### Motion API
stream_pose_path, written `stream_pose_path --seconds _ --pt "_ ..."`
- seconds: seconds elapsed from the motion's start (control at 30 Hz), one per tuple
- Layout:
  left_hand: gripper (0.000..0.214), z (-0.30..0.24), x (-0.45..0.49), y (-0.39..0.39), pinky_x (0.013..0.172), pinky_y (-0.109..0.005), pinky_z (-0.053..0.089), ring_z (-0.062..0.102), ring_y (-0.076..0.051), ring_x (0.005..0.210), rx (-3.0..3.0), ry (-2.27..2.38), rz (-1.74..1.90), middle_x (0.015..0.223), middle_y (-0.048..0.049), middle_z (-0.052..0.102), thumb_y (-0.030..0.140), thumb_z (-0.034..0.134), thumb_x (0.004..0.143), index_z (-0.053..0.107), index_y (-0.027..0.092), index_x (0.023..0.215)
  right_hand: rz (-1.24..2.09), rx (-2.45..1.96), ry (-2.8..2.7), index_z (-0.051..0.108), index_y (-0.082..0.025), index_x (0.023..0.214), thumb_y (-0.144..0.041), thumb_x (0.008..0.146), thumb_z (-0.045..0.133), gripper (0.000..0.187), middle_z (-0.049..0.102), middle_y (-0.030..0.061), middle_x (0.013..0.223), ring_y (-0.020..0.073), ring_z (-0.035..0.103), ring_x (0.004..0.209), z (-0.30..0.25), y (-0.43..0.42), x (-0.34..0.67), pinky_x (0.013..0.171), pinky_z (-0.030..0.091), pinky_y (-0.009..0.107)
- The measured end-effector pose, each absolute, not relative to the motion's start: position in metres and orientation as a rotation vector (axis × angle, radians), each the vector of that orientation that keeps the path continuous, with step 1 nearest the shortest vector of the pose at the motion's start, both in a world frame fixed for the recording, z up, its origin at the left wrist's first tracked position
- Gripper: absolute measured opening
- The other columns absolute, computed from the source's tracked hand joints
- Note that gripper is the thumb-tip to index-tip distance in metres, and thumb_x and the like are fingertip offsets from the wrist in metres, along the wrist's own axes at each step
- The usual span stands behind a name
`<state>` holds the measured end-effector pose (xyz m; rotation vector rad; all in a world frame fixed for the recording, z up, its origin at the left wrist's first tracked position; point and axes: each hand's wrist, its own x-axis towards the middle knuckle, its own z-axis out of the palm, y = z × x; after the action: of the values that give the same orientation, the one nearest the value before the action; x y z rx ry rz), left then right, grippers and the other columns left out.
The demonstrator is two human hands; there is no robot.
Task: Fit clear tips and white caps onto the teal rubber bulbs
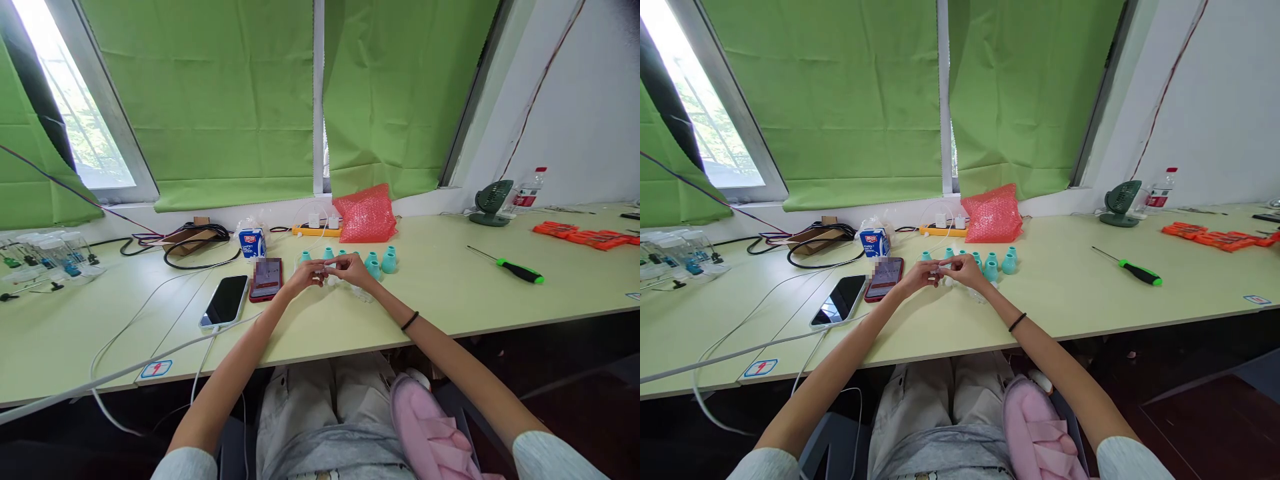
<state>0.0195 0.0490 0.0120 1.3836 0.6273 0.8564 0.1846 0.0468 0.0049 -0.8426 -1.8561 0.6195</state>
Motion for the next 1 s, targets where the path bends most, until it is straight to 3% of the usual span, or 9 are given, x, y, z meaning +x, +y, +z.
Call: stream_pose_path --seconds 0.2,0.53,1.0 --pt "0.03 0.0128 0.0193 0.0503 0.051 -0.024 0.041 0.049 -0.011 0.053 1.369 0.605 0.838 0.063 -0.0039 0.053 0.025 0.044 0.067 0.057 0.01 0.089 0.629 -0.858 -1.817 0.068 -0.01 0.082 -0.044 0.06 0.064 0.04 0.04 -0.0042 0.044 0.0045 0.029 0.041 0.0079 0.0428 0.1836 0.039 0.025 0.019" --pt "0.028 0.0146 0.0203 0.0475 0.05 -0.024 0.04 0.047 -0.011 0.053 1.382 0.603 0.831 0.06 -0.0034 0.052 0.026 0.043 0.067 0.057 0.01 0.085 0.678 -0.818 -1.834 0.068 -0.009 0.085 -0.041 0.06 0.065 0.041 0.04 -0.0043 0.042 0.0044 0.029 0.04 0.0071 0.0438 0.184 0.039 0.025 0.019" --pt "0.013 0.013 0.0223 0.047 0.047 -0.023 0.039 0.046 -0.01 0.047 1.318 0.64 0.854 0.055 -0.0013 0.051 0.019 0.048 0.066 0.055 0.011 0.074 0.205 -0.837 -1.974 0.068 -0.014 0.088 -0.042 0.071 0.056 0.036 0.042 -0.0042 0.041 0.0049 0.03 0.041 0.0026 0.0446 0.1863 0.043 0.029 0.018"
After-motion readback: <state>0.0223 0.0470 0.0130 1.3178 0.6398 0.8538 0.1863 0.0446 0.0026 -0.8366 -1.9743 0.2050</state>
